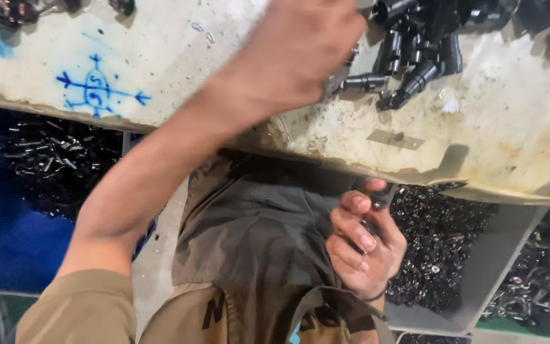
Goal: The person sits at a workbench with bins of small black plastic parts and polishes each part by hand using a small gray abrasive pad, rubbing the part repeatedly and placing finished parts on the table in front of them, working through parts one at a time.
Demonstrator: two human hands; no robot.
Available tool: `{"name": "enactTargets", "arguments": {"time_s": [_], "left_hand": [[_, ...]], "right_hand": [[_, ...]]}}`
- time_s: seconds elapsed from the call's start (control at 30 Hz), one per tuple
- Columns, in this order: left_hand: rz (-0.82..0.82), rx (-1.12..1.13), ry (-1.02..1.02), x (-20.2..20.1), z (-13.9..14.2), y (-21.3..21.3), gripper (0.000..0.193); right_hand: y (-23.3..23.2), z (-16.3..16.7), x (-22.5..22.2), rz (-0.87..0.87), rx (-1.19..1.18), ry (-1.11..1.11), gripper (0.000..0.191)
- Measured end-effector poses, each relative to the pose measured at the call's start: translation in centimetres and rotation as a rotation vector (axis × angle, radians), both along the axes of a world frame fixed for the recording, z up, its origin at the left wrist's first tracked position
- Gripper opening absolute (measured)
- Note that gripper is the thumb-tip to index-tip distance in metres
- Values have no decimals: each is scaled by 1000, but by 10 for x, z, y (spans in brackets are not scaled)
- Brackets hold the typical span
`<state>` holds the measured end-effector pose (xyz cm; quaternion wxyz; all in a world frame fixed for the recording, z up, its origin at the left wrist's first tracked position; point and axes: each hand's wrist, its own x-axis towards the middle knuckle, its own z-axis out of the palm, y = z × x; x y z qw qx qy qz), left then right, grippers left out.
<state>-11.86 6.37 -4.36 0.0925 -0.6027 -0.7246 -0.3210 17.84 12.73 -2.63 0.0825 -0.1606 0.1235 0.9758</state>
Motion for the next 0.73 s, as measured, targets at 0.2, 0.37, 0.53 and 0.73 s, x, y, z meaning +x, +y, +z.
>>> {"name": "enactTargets", "arguments": {"time_s": [0.2,0.37,0.53,0.73], "left_hand": [[-115,291,-1067,55,27,-68,32],[-133,131,-1303,112,37,-95,24],[-32,-84,-1064,133,31,-92,55],[-147,-244,-932,137,49,-82,100]], "right_hand": [[-3,-2,-14,-5,-29,91,23],[9,-1,-9,8,111,-77,28],[4,-4,-3,-210,1343,-284,15],[10,14,-24,-267,2305,-175,15]]}}
